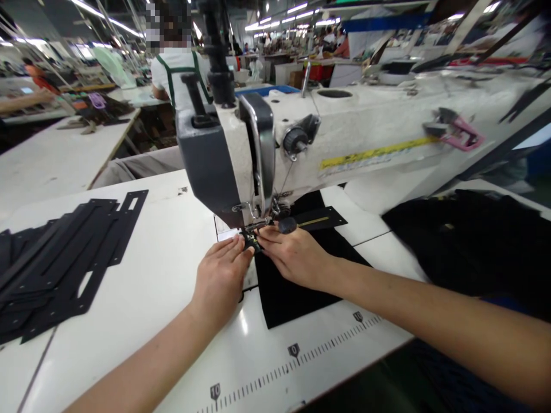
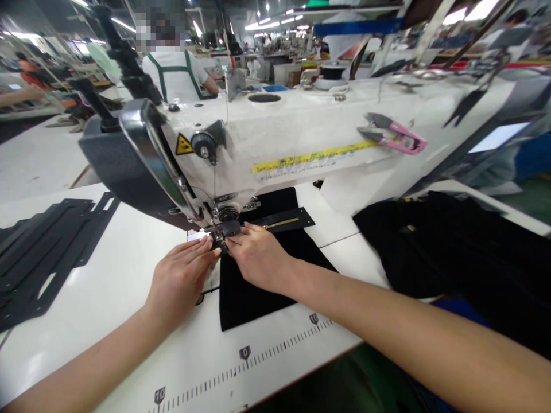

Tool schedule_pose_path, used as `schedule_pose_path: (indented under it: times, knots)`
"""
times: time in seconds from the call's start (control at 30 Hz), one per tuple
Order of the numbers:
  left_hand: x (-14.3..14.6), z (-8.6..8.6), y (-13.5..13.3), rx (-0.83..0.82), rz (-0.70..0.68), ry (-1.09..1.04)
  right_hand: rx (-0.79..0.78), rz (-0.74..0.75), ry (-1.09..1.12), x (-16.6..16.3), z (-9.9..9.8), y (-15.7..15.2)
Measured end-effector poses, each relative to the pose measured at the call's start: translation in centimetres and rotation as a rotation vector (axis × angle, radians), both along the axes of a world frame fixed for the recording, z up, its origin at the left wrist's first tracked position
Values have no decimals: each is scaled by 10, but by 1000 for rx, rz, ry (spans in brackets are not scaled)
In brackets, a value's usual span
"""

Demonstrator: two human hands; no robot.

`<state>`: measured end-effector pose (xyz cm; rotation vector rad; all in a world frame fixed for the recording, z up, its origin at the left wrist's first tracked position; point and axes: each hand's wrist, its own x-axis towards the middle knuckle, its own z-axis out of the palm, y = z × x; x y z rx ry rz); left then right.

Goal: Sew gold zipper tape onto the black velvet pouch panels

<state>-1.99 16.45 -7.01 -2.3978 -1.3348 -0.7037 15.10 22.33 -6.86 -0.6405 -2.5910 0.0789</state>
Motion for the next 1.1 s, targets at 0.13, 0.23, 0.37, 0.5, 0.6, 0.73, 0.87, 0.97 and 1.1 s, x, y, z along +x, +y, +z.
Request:
schedule_pose_path:
  times: [0.13,0.23,0.37,0.5,0.6,0.73,0.87,0.97,1.1]
  knots:
    - [0,1,1,-3,4,32,12,-4,5,0,-2,1]
    - [-2,1,3,7,-2,33,26,-5,12,-1,-3,4]
    - [-3,-1,5,11,-4,37,13,10,5,-2,-3,8]
    - [-4,-2,7,25,10,31,47,3,9,-3,-2,8]
    - [-5,-2,9,26,10,27,61,-5,5,-5,-2,9]
    - [-6,-2,11,-7,33,5,41,0,10,-6,-2,11]
    - [-6,-4,12,7,48,-10,39,-1,33,-8,-3,13]
    - [-6,-4,14,39,56,-18,49,9,43,-8,-3,14]
    - [-6,-2,14,54,45,-37,48,23,40,-8,-3,15]
